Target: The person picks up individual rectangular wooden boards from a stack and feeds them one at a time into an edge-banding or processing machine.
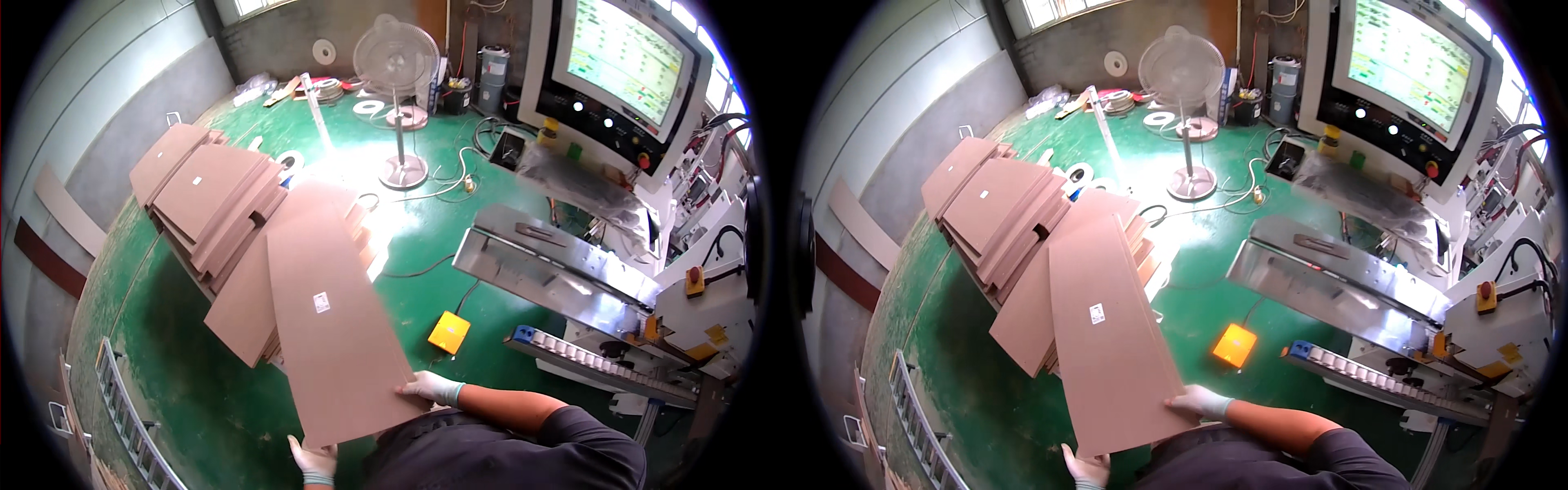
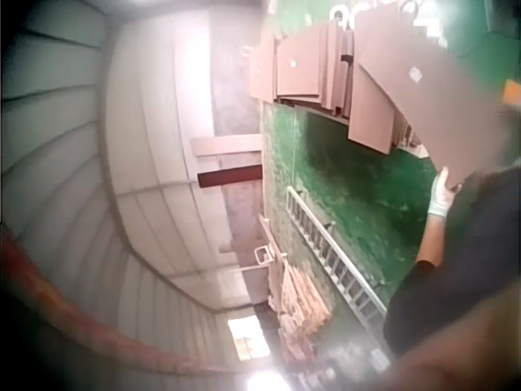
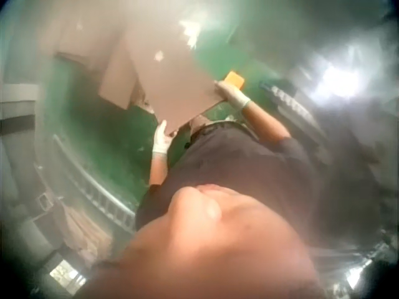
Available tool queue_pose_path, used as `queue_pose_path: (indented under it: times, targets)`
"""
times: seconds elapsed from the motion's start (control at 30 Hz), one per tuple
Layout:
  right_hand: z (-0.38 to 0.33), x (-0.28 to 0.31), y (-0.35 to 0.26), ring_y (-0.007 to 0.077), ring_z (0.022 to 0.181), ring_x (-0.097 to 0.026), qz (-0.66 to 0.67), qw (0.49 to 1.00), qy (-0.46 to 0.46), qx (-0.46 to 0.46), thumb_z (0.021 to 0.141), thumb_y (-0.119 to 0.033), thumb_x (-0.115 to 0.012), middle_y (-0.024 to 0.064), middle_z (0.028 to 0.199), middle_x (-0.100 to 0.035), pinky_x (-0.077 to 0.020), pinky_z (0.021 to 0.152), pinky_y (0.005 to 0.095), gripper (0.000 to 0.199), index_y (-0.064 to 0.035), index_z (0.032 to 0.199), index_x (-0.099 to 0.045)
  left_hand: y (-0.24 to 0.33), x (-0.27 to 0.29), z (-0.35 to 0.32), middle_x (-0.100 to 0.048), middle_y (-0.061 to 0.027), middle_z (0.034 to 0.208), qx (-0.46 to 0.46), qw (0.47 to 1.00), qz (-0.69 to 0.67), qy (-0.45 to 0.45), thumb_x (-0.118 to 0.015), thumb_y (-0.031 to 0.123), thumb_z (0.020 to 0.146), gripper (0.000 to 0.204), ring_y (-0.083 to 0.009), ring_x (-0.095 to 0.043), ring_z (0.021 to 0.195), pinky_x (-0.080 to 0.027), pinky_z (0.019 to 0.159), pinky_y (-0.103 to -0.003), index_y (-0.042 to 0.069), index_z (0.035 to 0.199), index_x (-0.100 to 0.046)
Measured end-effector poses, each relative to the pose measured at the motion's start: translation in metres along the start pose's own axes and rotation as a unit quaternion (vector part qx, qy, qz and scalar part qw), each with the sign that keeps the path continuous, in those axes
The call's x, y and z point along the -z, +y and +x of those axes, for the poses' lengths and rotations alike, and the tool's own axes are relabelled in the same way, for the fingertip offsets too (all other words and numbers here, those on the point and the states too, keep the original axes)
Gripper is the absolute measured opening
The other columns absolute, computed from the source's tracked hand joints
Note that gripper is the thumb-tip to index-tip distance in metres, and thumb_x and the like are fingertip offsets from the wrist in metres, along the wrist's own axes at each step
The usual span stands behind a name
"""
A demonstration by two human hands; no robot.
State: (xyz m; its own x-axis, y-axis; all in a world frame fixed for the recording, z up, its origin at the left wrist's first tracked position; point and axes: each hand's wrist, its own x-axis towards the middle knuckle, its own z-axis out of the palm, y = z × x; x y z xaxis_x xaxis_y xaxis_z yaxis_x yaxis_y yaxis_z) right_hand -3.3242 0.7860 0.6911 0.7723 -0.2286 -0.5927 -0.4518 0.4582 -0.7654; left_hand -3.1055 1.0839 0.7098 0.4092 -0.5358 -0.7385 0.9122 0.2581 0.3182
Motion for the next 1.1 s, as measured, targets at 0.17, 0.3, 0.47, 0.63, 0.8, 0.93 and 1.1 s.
queue_pose_path:
  times: [0.17,0.3,0.47,0.63,0.8,0.93,1.1]
  targets:
    - [-0.073,0.038,-0.063,0.0208,0.107,-0.067,0.326,0.935,0.092,0.103,0.099,-0.044,-0.062,0.0075,0.123,-0.069,-0.0526,0.092,0.0371,0.045,-0.0082,0.126,-0.062,-0.021,-0.075,-0.004,-0.070,-0.0072,0.110,0.001,0.944,0.319,-0.082,-0.058,0.050,0.099,0.046,-0.0275,-0.067,0.091,-0.051,0.067,-0.035,0.014,0.128,-0.061]
    - [-0.106,0.075,-0.040,0.0218,0.113,-0.064,0.392,0.886,0.089,0.231,0.103,-0.040,-0.057,0.0081,0.127,-0.065,-0.0492,0.099,0.0412,0.046,-0.0062,0.135,-0.057,-0.084,-0.159,-0.003,-0.069,-0.0112,0.116,0.114,0.942,0.260,-0.176,-0.061,0.036,0.101,0.038,-0.0303,-0.067,0.096,-0.053,0.073,-0.037,0.011,0.130,-0.059]
    - [-0.118,0.042,-0.019,0.0198,0.114,-0.061,0.231,0.938,0.144,0.215,0.097,-0.025,-0.069,0.0092,0.126,-0.064,-0.0488,0.101,0.0371,0.047,0.0004,0.135,-0.058,-0.158,-0.206,0.009,-0.067,-0.0046,0.123,0.272,0.888,0.273,-0.250,-0.065,0.031,0.099,0.040,-0.0261,-0.062,0.115,-0.050,0.099,-0.045,0.012,0.135,-0.058]
    - [-0.140,0.047,-0.010,0.0192,0.106,-0.064,0.248,0.909,0.258,0.214,0.091,-0.020,-0.067,0.0108,0.117,-0.068,-0.0510,0.095,0.0355,0.042,0.0037,0.125,-0.062,-0.177,-0.220,0.046,-0.064,-0.0045,0.130,0.305,0.876,0.286,-0.240,-0.058,0.037,0.102,0.044,-0.0262,-0.058,0.122,-0.044,0.109,-0.047,0.012,0.138,-0.056]
    - [-0.157,0.057,0.005,0.0168,0.104,-0.063,0.253,0.868,0.362,0.227,0.093,-0.018,-0.065,0.0108,0.114,-0.070,-0.0500,0.094,0.0313,0.039,0.0057,0.123,-0.063,-0.128,-0.243,0.144,-0.061,-0.0070,0.136,0.176,0.930,0.271,-0.175,-0.047,0.041,0.104,0.048,-0.0285,-0.056,0.126,-0.044,0.110,-0.048,0.010,0.140,-0.055]
    - [-0.169,0.057,0.016,0.0157,0.106,-0.062,0.242,0.825,0.453,0.237,0.097,-0.023,-0.064,0.0098,0.116,-0.071,-0.0478,0.096,0.0301,0.042,0.0060,0.127,-0.064,-0.063,-0.260,0.240,-0.059,-0.0091,0.140,0.087,0.956,0.251,-0.124,-0.038,0.045,0.105,0.053,-0.0303,-0.055,0.129,-0.043,0.111,-0.048,0.009,0.142,-0.054]
    - [-0.180,0.049,0.016,0.0142,0.101,-0.064,0.251,0.768,0.546,0.222,0.100,-0.029,-0.064,0.0077,0.111,-0.071,-0.0493,0.092,0.0300,0.042,0.0053,0.124,-0.066,0.015,-0.278,0.332,-0.057,-0.0116,0.145,0.054,0.960,0.258,-0.097,-0.027,0.049,0.108,0.061,-0.0326,-0.054,0.132,-0.043,0.112,-0.049,0.008,0.144,-0.053]
